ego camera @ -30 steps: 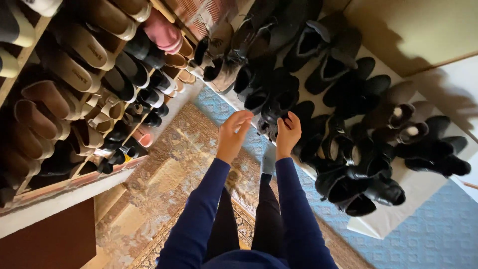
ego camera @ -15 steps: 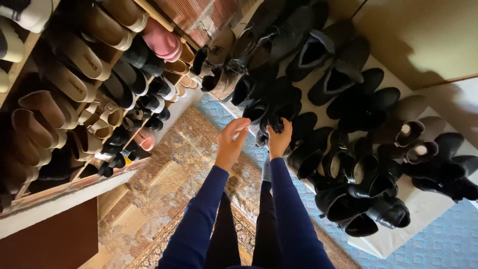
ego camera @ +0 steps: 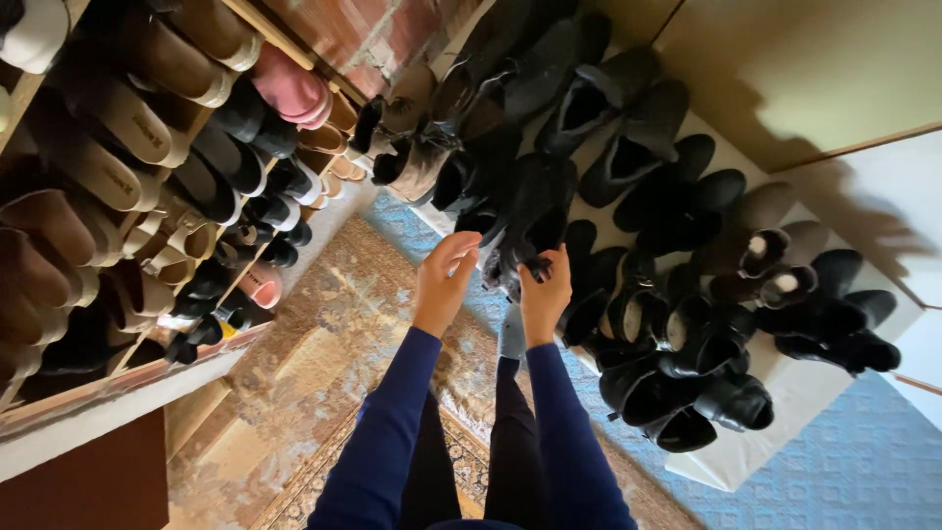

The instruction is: The person gathers shoes from the floor and places them on a wooden shoe rack. They handle multiple pairs including sneakers, loafers, sandals, and boots, arranging them on shelves in a consistent orientation.

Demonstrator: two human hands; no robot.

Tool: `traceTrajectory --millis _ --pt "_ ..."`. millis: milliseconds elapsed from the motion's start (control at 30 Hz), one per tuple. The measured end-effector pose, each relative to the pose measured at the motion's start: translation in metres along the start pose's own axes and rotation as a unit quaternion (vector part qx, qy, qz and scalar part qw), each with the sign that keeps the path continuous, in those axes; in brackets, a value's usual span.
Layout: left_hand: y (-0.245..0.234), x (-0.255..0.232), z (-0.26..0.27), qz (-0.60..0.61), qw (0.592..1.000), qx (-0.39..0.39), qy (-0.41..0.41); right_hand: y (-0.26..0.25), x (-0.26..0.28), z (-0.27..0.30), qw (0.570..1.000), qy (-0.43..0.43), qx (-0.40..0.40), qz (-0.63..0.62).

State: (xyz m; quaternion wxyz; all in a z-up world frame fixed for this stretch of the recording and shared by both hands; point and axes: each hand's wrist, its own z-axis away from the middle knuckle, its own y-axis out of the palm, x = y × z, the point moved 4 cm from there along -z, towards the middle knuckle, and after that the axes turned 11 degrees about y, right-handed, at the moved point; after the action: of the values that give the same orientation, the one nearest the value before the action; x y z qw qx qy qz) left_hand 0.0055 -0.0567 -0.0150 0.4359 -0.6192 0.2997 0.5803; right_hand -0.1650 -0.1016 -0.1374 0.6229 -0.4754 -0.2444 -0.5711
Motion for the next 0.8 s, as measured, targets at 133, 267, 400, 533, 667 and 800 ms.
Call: traceTrajectory --millis 133,267,400,533,667,800 --pt "0.004 0.009 0.002 0.013 1.0 0.002 0.013 -0.024 0.062 0.039 0.998 -0.057 0.035 0.008" --pt "-0.005 0.002 0.002 -0.007 0.998 -0.03 0.055 -0.027 0.111 0.071 0.989 -0.111 0.101 -0.001" --pt "-0.035 -0.015 0.013 -0.003 0.991 -0.104 0.084 -0.018 0.138 0.1 0.975 -0.146 0.169 0.015" --pt "-0.077 -0.027 0.026 -0.008 0.98 -0.176 0.093 -0.003 0.164 0.138 0.956 -0.181 0.232 0.019" --pt "-0.127 -0.038 0.049 0.034 0.951 -0.288 0.103 0.019 0.189 0.177 0.92 -0.239 0.31 0.027" --pt "-0.179 -0.028 0.075 0.07 0.91 -0.388 0.128 0.047 0.21 0.213 0.865 -0.323 0.382 0.026"
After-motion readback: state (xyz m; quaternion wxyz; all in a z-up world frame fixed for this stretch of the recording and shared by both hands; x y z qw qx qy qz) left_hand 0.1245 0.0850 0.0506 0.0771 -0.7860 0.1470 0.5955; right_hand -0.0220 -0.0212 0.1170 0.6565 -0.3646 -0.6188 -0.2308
